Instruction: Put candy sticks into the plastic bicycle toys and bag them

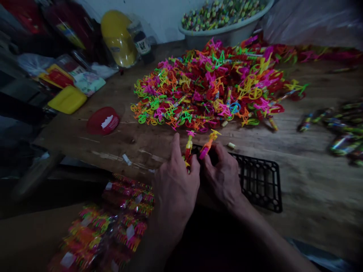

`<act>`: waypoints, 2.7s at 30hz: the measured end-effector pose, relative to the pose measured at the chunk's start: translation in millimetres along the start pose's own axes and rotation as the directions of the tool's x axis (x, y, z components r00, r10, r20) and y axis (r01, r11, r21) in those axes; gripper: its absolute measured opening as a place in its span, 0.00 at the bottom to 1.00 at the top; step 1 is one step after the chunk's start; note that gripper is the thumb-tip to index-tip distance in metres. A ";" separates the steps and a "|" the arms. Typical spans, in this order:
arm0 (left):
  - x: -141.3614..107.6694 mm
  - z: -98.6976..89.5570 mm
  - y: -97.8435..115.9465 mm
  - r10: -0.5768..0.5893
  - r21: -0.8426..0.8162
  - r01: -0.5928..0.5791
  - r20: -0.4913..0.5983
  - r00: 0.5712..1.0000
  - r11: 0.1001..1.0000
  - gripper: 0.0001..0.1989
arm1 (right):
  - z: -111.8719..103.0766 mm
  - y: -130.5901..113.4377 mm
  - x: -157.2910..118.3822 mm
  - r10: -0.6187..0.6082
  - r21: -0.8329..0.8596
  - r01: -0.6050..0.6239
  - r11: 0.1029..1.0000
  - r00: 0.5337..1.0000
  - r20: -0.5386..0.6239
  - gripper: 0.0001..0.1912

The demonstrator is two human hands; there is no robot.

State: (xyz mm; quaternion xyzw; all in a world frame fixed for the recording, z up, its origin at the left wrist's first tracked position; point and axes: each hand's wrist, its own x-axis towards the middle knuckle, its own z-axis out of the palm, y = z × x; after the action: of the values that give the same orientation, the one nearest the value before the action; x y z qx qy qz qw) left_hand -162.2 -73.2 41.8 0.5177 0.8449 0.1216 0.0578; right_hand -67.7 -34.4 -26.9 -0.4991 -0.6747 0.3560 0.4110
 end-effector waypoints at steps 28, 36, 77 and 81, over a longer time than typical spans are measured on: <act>-1.4 7.4 -3.8 0.049 -0.017 -0.050 -0.056 0.997 0.999 0.27 | 10.5 5.6 11.4 -0.201 -0.318 0.221 0.922 0.975 0.094 0.08; -4.8 9.7 -3.4 0.093 0.039 -0.091 -0.079 0.993 0.995 0.24 | 13.6 10.2 11.4 -0.229 -0.335 0.241 0.911 0.971 0.075 0.08; 60.1 -24.0 -48.0 0.178 -0.336 -0.206 -0.110 0.978 0.919 0.18 | -31.1 -1.9 67.5 -0.279 -0.594 0.335 0.731 0.942 0.189 0.09; 114.8 14.7 -45.3 0.427 -0.010 -0.439 -0.212 0.879 0.899 0.16 | -7.9 -8.0 105.7 -0.288 -0.681 0.408 0.608 0.913 0.290 0.07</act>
State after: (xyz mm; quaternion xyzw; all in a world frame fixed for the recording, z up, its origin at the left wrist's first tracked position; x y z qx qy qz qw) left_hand -250.4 11.3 18.9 0.6761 0.7055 0.2083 -0.0430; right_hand -80.9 66.3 4.5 -0.4512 -0.8725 0.0073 0.1872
